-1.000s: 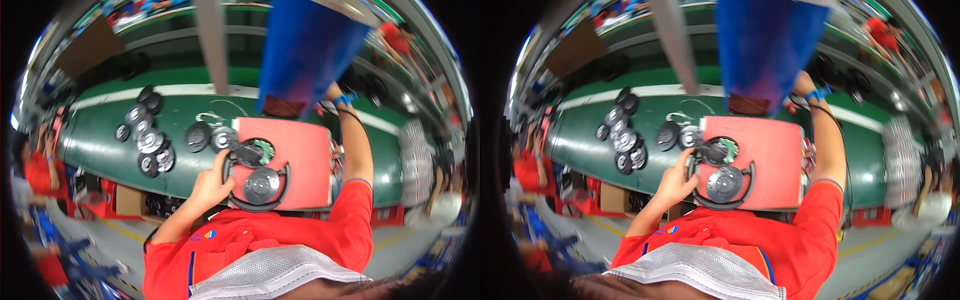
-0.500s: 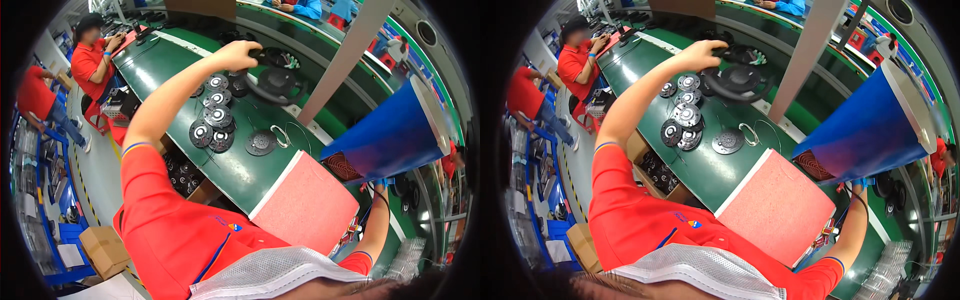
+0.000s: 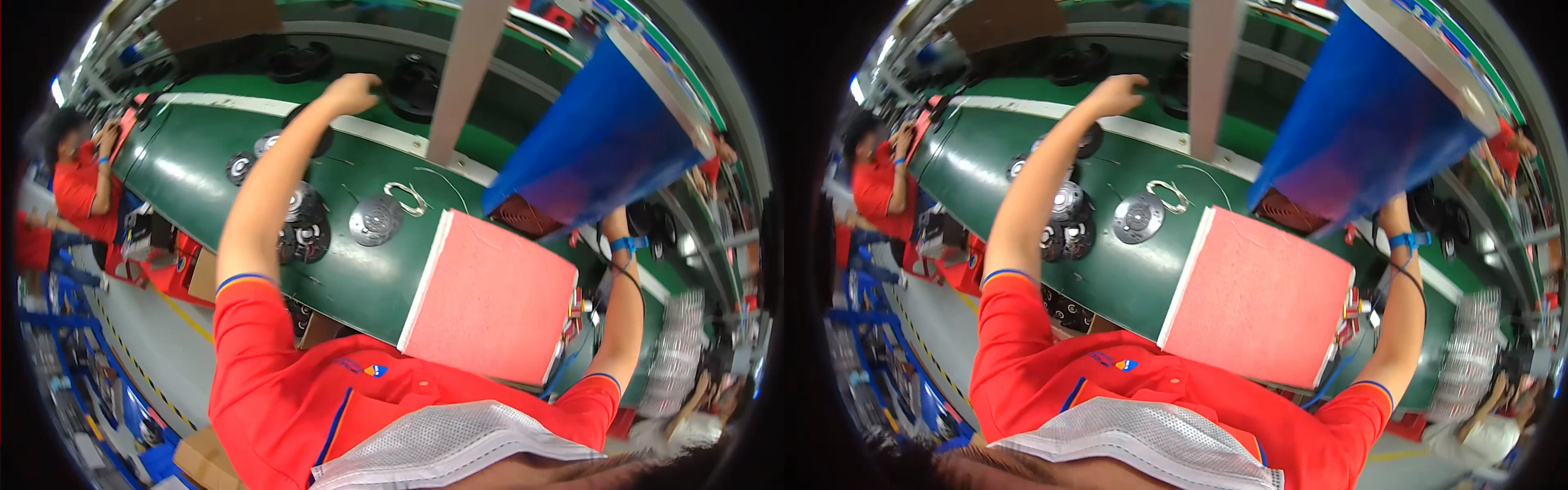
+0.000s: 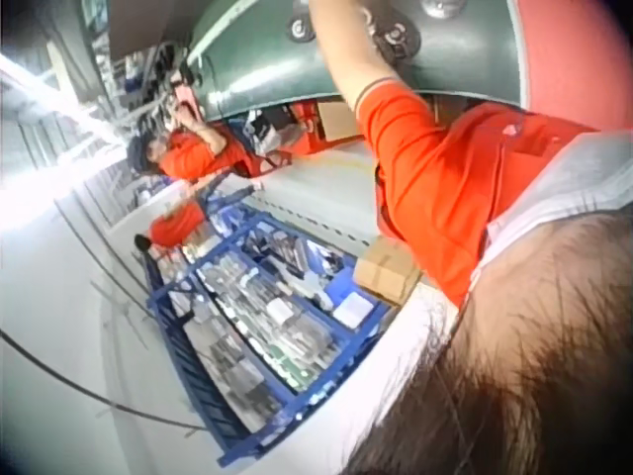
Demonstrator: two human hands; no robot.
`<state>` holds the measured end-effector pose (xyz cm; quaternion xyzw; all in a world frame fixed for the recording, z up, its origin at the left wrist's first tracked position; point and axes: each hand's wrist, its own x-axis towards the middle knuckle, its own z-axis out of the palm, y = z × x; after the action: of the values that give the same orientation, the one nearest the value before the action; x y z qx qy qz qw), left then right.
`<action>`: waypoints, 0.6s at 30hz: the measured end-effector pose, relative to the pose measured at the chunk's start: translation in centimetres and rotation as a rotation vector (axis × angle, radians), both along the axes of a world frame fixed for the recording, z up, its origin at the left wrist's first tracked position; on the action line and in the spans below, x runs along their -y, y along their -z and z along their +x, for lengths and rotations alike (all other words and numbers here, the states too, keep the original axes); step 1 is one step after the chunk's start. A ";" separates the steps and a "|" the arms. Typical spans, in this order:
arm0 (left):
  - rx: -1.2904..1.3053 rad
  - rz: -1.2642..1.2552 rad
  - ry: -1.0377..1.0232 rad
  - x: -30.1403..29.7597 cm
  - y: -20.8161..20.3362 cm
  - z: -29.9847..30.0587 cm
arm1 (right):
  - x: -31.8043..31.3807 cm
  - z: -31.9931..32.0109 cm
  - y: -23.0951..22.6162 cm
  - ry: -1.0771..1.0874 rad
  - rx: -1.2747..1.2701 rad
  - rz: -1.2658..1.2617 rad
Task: Assembling and soldering internal components of headphones on a production line.
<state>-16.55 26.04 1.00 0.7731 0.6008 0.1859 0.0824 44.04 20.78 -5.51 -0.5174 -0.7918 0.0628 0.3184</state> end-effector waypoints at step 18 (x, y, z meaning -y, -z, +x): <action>0.528 -0.541 0.874 27.7 -4.8 18.2 | 28.5 -16.2 -19.0 -0.238 0.114 -0.176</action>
<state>1.65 -1.63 5.76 0.8284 0.2106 0.1612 0.4933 27.84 -7.71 13.52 -0.4485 -0.8558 0.1397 0.2165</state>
